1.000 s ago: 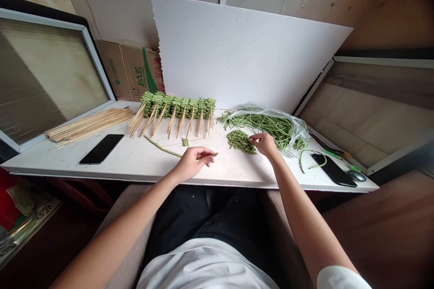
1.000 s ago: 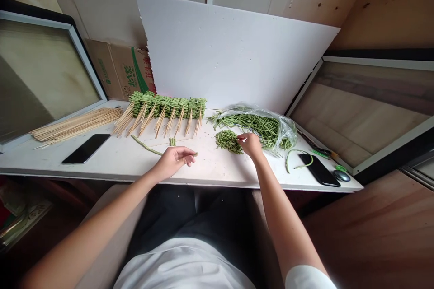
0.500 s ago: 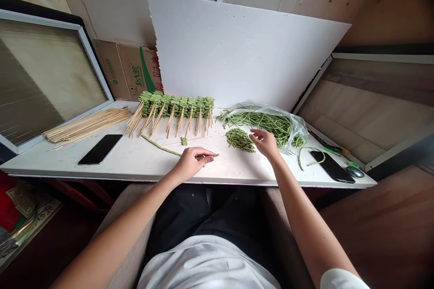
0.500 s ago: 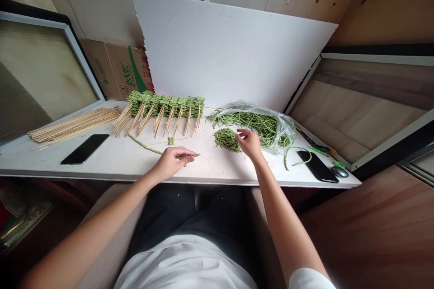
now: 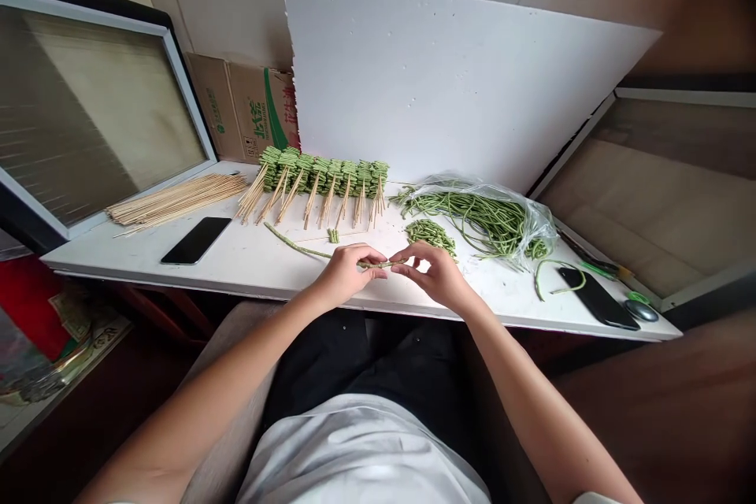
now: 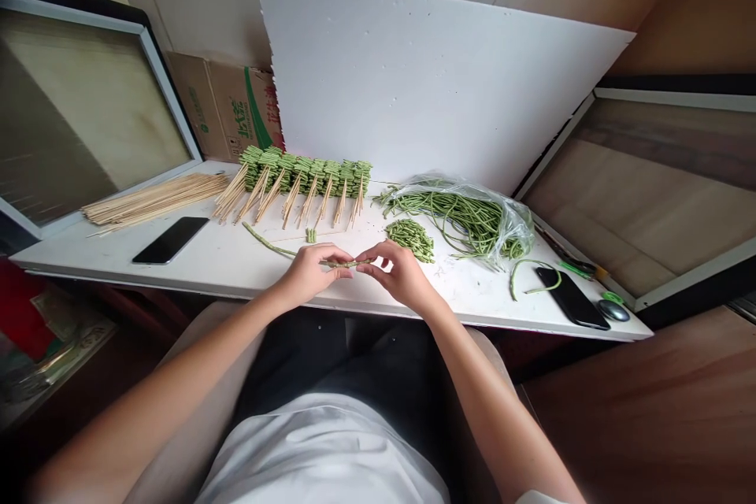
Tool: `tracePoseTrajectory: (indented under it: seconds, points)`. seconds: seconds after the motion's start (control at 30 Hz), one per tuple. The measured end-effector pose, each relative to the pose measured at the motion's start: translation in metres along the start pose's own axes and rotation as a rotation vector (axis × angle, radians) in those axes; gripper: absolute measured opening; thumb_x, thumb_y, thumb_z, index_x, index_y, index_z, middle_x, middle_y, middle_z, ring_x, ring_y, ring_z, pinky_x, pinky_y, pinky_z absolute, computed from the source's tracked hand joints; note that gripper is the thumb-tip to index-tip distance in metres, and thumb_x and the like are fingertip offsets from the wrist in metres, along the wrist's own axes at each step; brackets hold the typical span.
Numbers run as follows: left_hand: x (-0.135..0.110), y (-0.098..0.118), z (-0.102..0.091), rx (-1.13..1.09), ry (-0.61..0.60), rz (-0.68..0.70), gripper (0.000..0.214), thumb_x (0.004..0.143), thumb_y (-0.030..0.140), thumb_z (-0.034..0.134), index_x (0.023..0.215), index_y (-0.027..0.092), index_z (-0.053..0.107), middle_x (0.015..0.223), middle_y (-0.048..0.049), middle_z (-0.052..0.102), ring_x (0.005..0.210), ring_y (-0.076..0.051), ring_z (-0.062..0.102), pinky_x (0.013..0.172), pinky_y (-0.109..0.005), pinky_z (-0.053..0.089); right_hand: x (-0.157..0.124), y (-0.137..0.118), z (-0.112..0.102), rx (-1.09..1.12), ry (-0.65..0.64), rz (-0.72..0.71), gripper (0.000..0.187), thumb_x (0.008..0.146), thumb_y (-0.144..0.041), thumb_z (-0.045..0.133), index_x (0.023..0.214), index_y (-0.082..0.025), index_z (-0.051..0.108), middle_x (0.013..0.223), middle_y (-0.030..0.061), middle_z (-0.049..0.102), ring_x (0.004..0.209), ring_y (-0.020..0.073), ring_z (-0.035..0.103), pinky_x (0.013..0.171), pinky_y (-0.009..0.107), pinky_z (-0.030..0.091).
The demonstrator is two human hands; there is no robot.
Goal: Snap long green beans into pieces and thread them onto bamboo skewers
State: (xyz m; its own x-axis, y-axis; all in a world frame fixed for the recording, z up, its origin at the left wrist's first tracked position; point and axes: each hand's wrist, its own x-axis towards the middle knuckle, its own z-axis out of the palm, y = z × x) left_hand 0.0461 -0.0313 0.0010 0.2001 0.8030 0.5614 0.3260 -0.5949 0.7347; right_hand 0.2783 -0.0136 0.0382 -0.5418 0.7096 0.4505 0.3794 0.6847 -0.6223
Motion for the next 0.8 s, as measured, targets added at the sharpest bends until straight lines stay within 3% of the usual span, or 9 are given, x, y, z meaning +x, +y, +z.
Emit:
tracePoseTrajectory:
  seconds: [0.2,0.43,0.63,0.8]
  points:
    - [0.001,0.003,-0.004,0.03,-0.027,0.05,0.007,0.092,0.024,0.08,0.095,0.017,0.083,0.093,-0.0082,0.081,0.087,-0.022,0.076,0.083,-0.032,0.059,-0.004,0.005,0.004,-0.131,0.036,-0.149,0.016,0.098,-0.039,0.074,0.106,-0.026,0.078,0.096,0.0066,0.078,0.093,0.025,0.065,0.082,0.04,0.054]
    - [-0.001,0.005,-0.002,0.034,-0.094,0.045,0.01,0.094,0.025,0.078,0.099,0.018,0.083,0.097,-0.0085,0.08,0.089,-0.021,0.074,0.083,-0.031,0.057,-0.005,0.005,0.016,-0.192,0.127,-0.261,0.011,0.099,-0.034,0.072,0.105,-0.026,0.077,0.09,0.0071,0.075,0.091,0.0264,0.059,0.085,0.044,0.052]
    - [-0.002,0.008,-0.003,0.078,-0.192,0.06,0.019,0.102,0.022,0.064,0.095,0.016,0.08,0.091,-0.0077,0.076,0.084,-0.019,0.07,0.08,-0.029,0.053,-0.006,0.01,0.024,-0.153,0.155,-0.244,0.014,0.101,-0.03,0.066,0.1,-0.029,0.08,0.089,0.0084,0.076,0.092,0.029,0.058,0.085,0.049,0.052]
    - [-0.002,0.011,-0.002,0.065,-0.216,0.104,0.024,0.1,0.013,0.058,0.085,0.016,0.077,0.088,-0.0071,0.074,0.081,-0.018,0.068,0.078,-0.028,0.051,-0.007,0.006,0.029,-0.037,0.175,-0.204,0.016,0.1,-0.031,0.067,0.09,-0.03,0.08,0.082,0.0072,0.074,0.091,0.029,0.059,0.082,0.048,0.053]
